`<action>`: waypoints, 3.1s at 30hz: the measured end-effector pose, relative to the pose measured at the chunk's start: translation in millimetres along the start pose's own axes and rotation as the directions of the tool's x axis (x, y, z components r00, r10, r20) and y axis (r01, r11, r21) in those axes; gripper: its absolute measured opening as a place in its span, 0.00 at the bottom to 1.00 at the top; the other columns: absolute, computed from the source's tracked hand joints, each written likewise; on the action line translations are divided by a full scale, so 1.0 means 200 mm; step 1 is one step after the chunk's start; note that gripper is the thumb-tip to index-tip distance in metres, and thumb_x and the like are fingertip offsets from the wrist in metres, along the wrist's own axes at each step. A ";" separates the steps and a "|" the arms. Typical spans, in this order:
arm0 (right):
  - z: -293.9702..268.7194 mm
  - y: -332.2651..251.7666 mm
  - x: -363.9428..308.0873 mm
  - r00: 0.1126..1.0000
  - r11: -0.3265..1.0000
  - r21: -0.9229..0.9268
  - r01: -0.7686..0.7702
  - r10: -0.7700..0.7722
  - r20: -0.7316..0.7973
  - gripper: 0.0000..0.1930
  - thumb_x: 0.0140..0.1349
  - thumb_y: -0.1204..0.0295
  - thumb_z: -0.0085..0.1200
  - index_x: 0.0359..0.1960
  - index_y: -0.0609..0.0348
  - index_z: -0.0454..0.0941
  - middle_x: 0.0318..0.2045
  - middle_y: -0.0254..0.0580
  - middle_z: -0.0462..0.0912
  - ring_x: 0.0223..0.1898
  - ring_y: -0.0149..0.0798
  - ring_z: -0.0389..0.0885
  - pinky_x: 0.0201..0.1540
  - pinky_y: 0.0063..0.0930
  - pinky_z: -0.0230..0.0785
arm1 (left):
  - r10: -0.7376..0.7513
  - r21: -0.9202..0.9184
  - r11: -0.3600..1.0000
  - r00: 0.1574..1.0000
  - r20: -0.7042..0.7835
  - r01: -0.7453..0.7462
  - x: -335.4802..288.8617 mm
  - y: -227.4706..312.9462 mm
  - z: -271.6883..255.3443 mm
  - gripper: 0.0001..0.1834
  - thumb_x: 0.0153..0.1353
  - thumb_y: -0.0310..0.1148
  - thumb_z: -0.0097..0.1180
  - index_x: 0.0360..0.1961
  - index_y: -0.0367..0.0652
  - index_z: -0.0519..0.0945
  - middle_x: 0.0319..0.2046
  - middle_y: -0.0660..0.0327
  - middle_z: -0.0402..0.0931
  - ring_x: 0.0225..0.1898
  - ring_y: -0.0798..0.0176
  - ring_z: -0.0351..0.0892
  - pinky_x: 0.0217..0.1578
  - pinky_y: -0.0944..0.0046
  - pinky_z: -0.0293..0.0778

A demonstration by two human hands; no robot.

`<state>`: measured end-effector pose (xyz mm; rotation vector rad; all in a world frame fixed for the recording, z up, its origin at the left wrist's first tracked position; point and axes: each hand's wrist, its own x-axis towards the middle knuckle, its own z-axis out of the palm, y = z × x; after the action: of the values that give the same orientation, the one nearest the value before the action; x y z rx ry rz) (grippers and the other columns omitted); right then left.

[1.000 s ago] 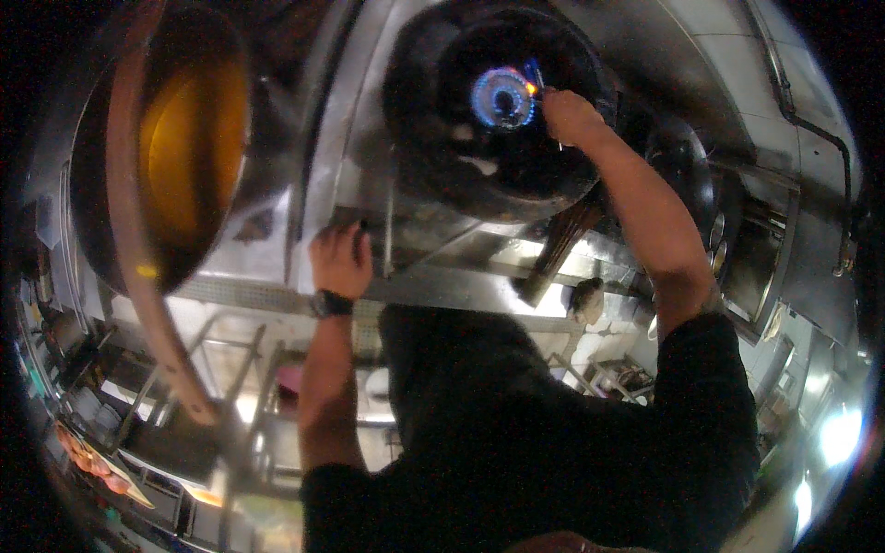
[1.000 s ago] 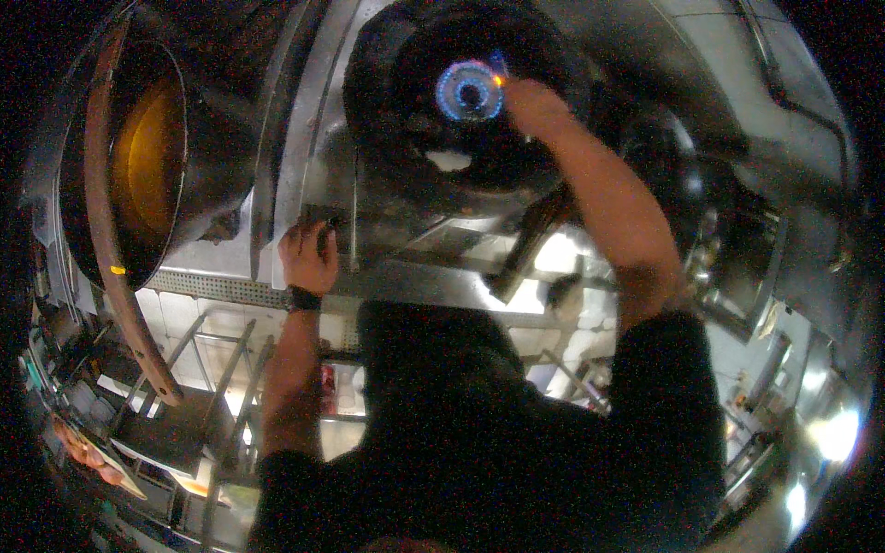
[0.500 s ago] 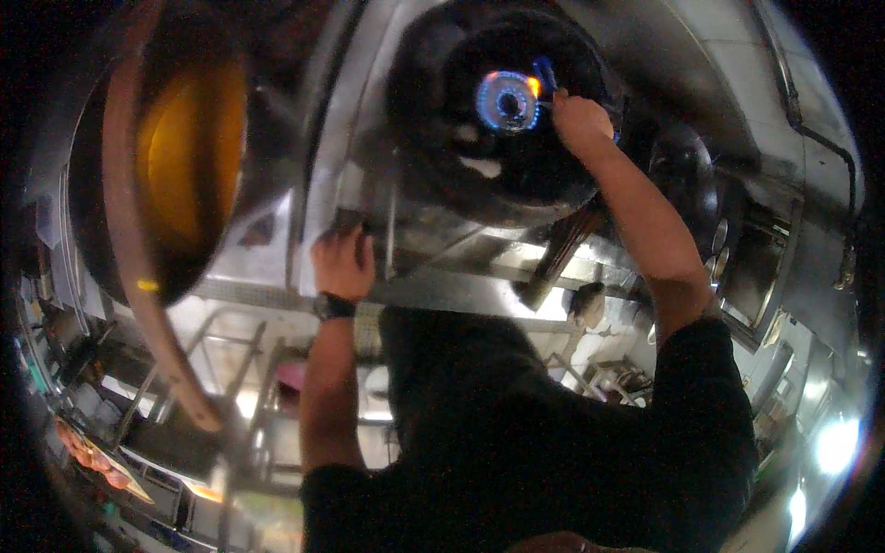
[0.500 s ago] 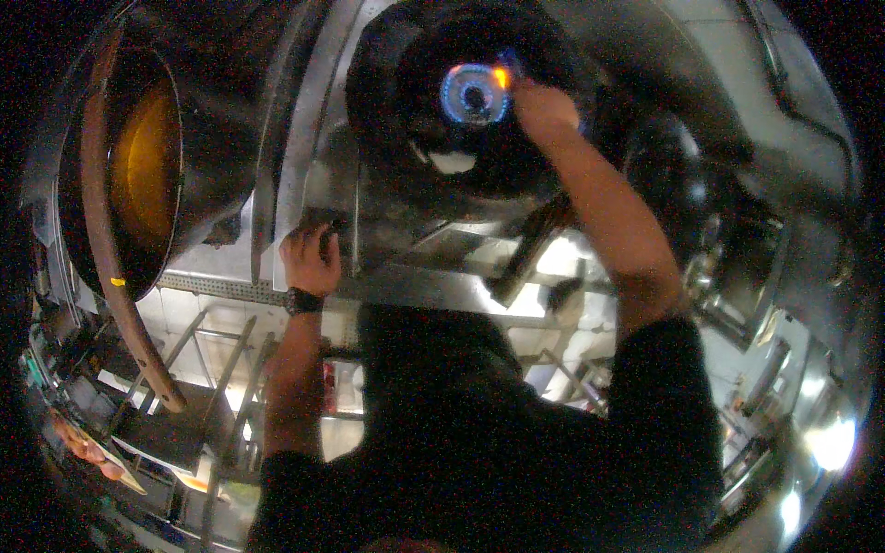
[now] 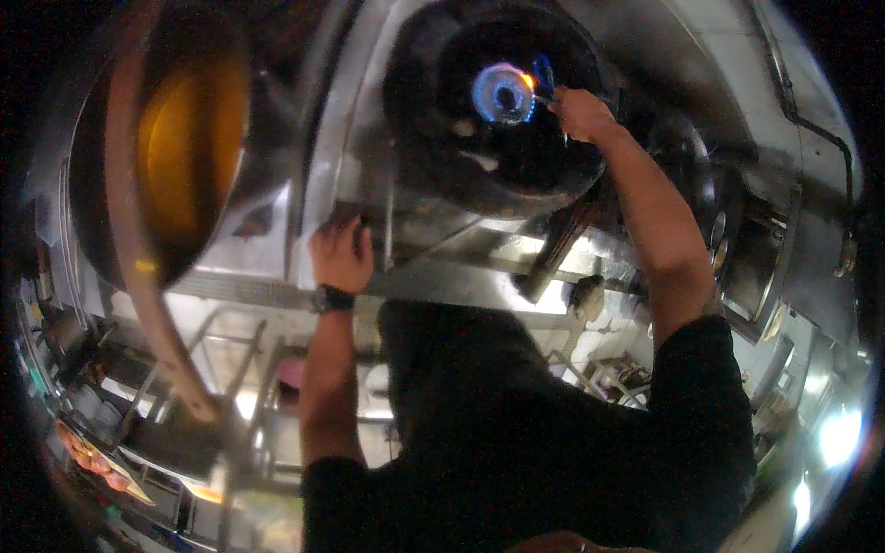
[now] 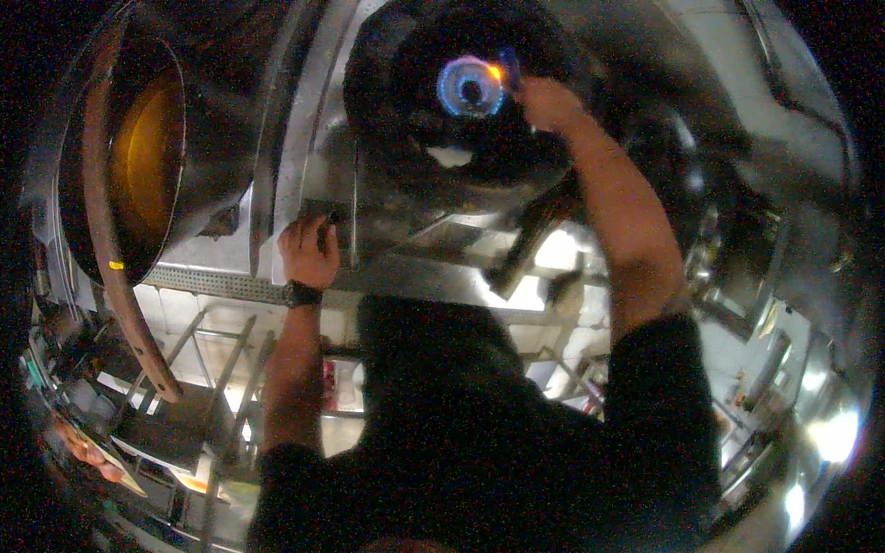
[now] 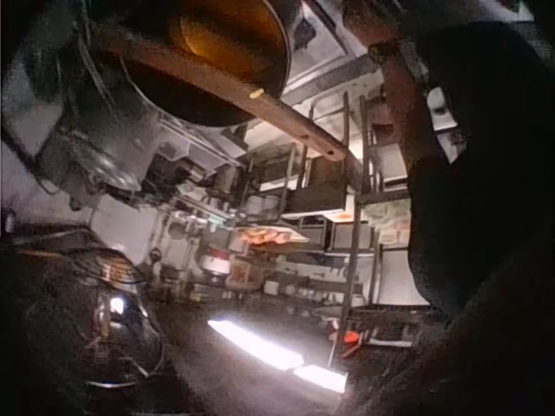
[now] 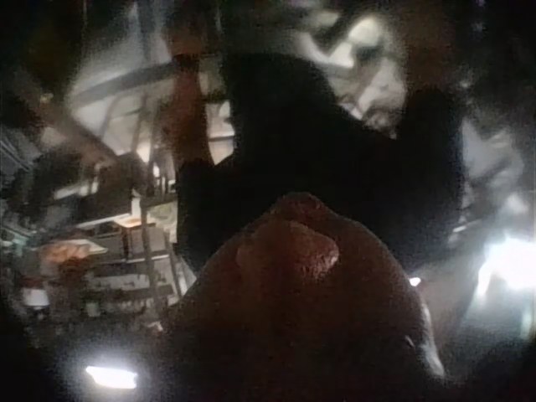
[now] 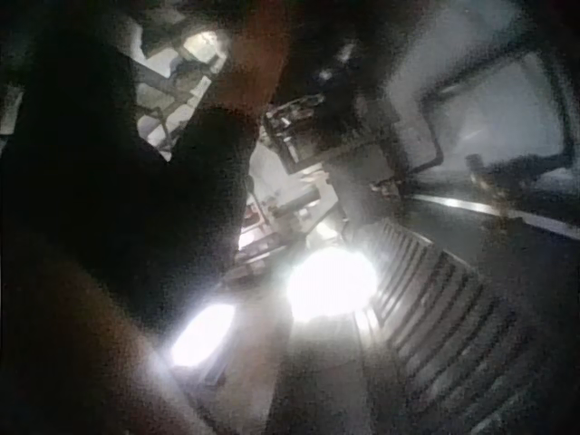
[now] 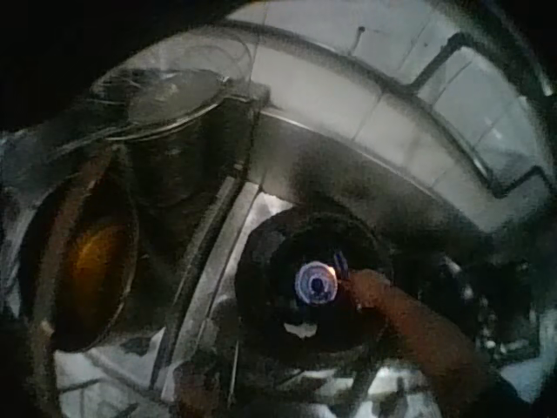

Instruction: The person scrubs the interior of a wok with a brush, rinses it under running water, and then repeatedly lights and extinguishes the gas burner beneath it. The person also moves a bowl of food on the counter and uses scissors to interact with the burner flame.

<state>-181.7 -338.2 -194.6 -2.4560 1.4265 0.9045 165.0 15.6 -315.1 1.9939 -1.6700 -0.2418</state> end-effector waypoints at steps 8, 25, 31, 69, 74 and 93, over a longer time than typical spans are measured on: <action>0.16 0.15 0.01 0.984 0.983 0.180 0.030 0.002 -0.176 0.18 0.73 0.60 0.48 0.55 0.59 0.75 0.40 0.60 0.84 0.40 0.59 0.85 0.46 0.50 0.75 | -0.008 0.017 1.000 1.000 0.019 0.008 0.00 0.03 -0.03 0.14 0.62 0.39 0.61 0.47 0.46 0.84 0.45 0.52 0.81 0.50 0.43 0.76 0.54 0.43 0.69; 0.04 -0.10 -1.26 0.869 0.512 0.857 -0.066 0.451 -0.202 0.12 0.72 0.62 0.54 0.49 0.54 0.75 0.28 0.42 0.82 0.27 0.31 0.82 0.31 0.32 0.74 | 0.149 -0.092 0.985 0.988 0.048 -0.144 0.06 -0.01 0.02 0.13 0.62 0.33 0.59 0.46 0.42 0.82 0.42 0.51 0.81 0.46 0.44 0.78 0.49 0.44 0.69; 0.56 -0.38 -2.21 0.735 -0.254 0.962 0.096 0.671 0.104 0.16 0.74 0.67 0.52 0.56 0.65 0.69 0.38 0.39 0.82 0.37 0.31 0.80 0.43 0.31 0.75 | 0.038 -0.466 0.884 0.993 0.115 0.021 -0.03 0.05 0.03 0.18 0.74 0.35 0.49 0.55 0.29 0.76 0.49 0.43 0.77 0.49 0.46 0.79 0.51 0.49 0.77; 1.69 -2.45 -3.96 -0.805 -0.754 0.514 0.409 -0.033 0.592 0.21 0.61 0.72 0.62 0.54 0.59 0.70 0.47 0.51 0.84 0.50 0.48 0.84 0.53 0.41 0.74 | 0.742 -0.895 -0.281 -0.513 -0.432 0.347 -2.47 3.05 0.22 0.09 0.63 0.23 0.59 0.44 0.37 0.80 0.43 0.50 0.79 0.47 0.44 0.78 0.53 0.48 0.73; 1.93 -2.55 -3.93 -0.864 -0.831 0.337 0.442 -0.292 0.411 0.20 0.62 0.71 0.60 0.54 0.63 0.72 0.49 0.54 0.83 0.53 0.55 0.81 0.56 0.43 0.72 | 0.650 -0.854 -0.330 -0.559 -0.514 0.402 -2.55 3.41 0.30 0.08 0.61 0.23 0.60 0.42 0.40 0.80 0.42 0.50 0.80 0.47 0.43 0.78 0.51 0.48 0.73; 1.32 -1.85 -4.26 -0.931 -0.805 0.570 0.164 -0.317 -0.179 0.25 0.68 0.62 0.57 0.60 0.65 0.70 0.54 0.51 0.77 0.55 0.46 0.75 0.60 0.40 0.66 | 0.563 -0.669 -0.287 -0.445 -0.697 0.686 -3.14 4.09 -0.08 0.13 0.55 0.19 0.61 0.42 0.40 0.81 0.42 0.53 0.82 0.45 0.49 0.81 0.47 0.55 0.77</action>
<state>-292.7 595.8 22.9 -1.0857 -1.6486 0.3160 -671.9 537.3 -16.3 1.9679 1.7144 1.9563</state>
